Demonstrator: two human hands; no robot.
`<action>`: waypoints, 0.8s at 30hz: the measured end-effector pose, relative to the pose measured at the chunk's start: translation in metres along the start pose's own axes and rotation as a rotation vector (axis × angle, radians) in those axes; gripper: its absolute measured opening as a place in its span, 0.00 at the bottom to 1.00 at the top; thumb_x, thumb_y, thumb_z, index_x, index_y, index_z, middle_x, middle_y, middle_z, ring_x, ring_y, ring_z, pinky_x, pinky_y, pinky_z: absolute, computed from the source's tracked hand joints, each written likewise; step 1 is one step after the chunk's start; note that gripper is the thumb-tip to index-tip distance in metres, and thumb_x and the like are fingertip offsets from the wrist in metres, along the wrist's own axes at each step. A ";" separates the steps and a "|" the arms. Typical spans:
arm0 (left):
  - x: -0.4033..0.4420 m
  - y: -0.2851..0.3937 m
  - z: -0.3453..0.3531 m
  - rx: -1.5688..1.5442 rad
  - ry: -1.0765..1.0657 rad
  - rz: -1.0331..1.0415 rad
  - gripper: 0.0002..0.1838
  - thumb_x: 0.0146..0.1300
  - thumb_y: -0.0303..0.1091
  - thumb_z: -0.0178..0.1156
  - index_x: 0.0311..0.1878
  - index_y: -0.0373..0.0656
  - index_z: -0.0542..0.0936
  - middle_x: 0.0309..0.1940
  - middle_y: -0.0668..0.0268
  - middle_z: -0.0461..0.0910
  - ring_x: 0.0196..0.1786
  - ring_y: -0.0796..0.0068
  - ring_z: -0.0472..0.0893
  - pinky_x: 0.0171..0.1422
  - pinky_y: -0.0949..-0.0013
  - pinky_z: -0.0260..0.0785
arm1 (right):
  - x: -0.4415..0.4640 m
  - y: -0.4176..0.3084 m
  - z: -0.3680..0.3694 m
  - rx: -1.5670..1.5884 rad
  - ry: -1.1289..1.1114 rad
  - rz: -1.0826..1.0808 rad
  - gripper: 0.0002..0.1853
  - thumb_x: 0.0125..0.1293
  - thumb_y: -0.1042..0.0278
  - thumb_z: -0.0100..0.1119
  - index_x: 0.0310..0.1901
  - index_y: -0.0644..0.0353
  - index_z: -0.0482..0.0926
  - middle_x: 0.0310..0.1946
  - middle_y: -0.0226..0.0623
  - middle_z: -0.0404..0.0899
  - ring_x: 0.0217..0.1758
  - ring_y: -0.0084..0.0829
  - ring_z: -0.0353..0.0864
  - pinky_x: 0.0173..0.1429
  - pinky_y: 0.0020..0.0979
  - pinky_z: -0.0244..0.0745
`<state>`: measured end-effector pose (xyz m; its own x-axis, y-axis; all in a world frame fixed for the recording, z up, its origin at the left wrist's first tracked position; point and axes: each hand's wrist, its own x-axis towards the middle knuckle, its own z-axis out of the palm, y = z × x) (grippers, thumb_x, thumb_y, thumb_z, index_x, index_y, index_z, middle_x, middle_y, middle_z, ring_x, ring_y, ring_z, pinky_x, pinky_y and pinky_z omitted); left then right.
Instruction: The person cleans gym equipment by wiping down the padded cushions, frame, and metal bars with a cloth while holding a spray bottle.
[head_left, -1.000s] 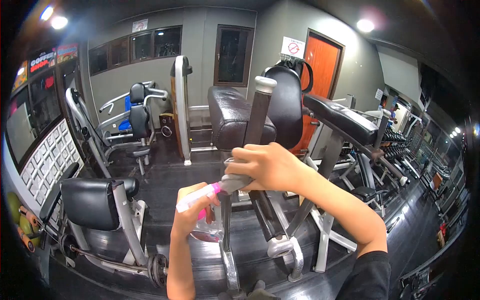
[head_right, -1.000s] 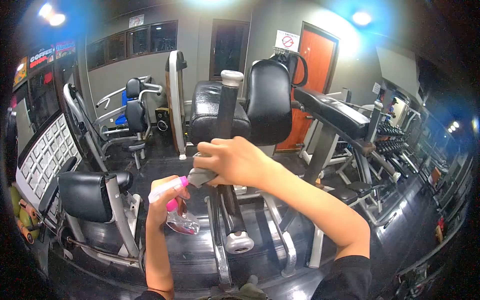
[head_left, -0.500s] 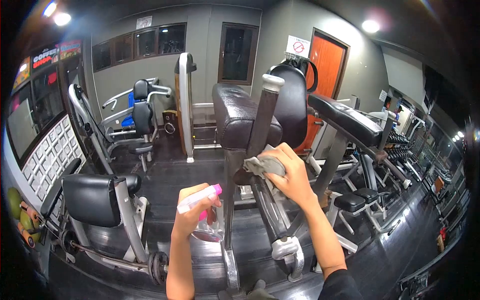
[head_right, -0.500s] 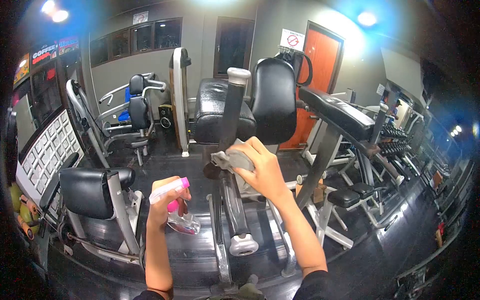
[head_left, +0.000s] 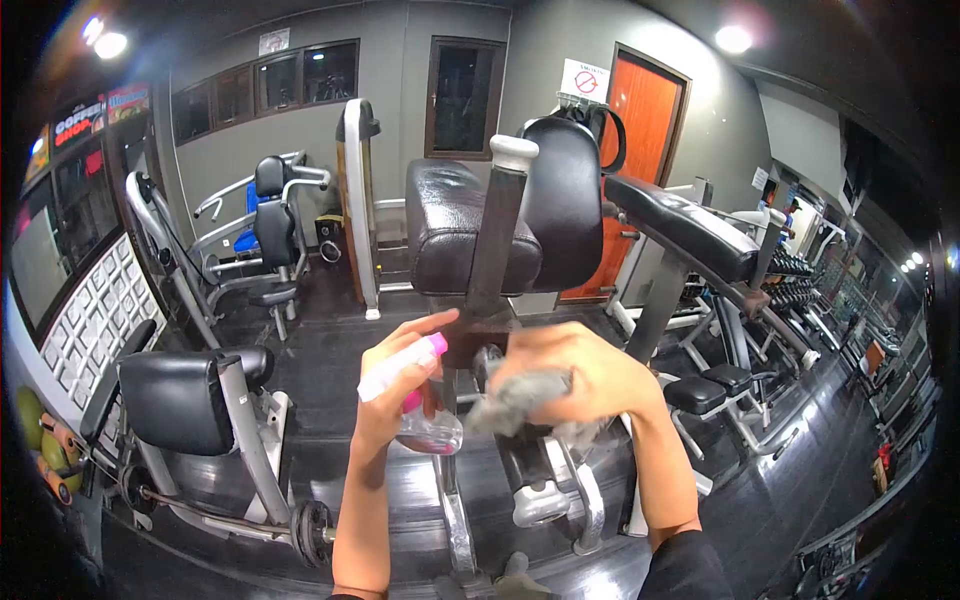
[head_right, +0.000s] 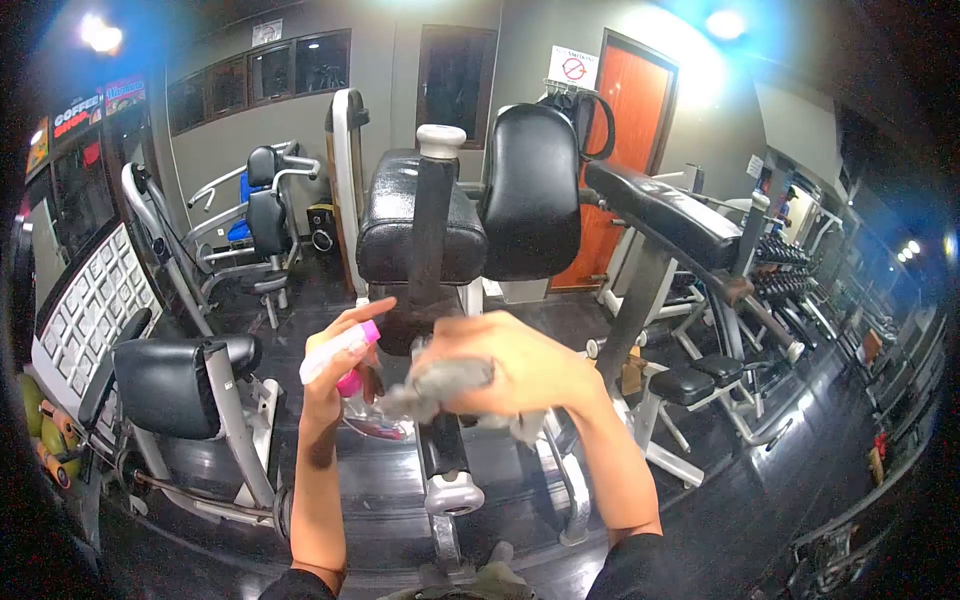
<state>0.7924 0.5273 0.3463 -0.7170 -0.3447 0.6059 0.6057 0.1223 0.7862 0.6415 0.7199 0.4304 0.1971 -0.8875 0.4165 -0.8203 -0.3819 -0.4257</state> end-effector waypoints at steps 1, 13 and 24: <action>0.003 -0.003 -0.001 0.003 0.002 -0.002 0.19 0.63 0.38 0.56 0.40 0.25 0.80 0.59 0.45 0.77 0.19 0.75 0.79 0.23 0.75 0.71 | 0.007 0.006 0.003 -0.067 0.051 0.026 0.19 0.50 0.64 0.69 0.45 0.60 0.84 0.39 0.43 0.82 0.45 0.45 0.83 0.50 0.39 0.76; 0.003 -0.026 -0.002 -0.035 -0.030 0.048 0.17 0.59 0.37 0.58 0.26 0.29 0.77 0.59 0.41 0.76 0.19 0.75 0.79 0.23 0.74 0.70 | -0.019 -0.033 -0.002 0.207 -0.153 0.004 0.20 0.50 0.61 0.69 0.45 0.58 0.85 0.34 0.40 0.83 0.36 0.41 0.84 0.44 0.37 0.78; 0.002 -0.031 0.000 -0.057 -0.011 0.071 0.16 0.57 0.36 0.57 0.25 0.29 0.77 0.55 0.42 0.78 0.19 0.76 0.78 0.25 0.74 0.69 | -0.007 0.029 0.062 0.045 0.720 0.333 0.17 0.63 0.66 0.66 0.48 0.68 0.80 0.41 0.47 0.83 0.45 0.34 0.83 0.51 0.34 0.76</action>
<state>0.7718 0.5231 0.3234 -0.6752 -0.3266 0.6613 0.6735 0.0927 0.7334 0.6495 0.6990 0.3651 -0.4628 -0.5781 0.6720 -0.7495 -0.1496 -0.6449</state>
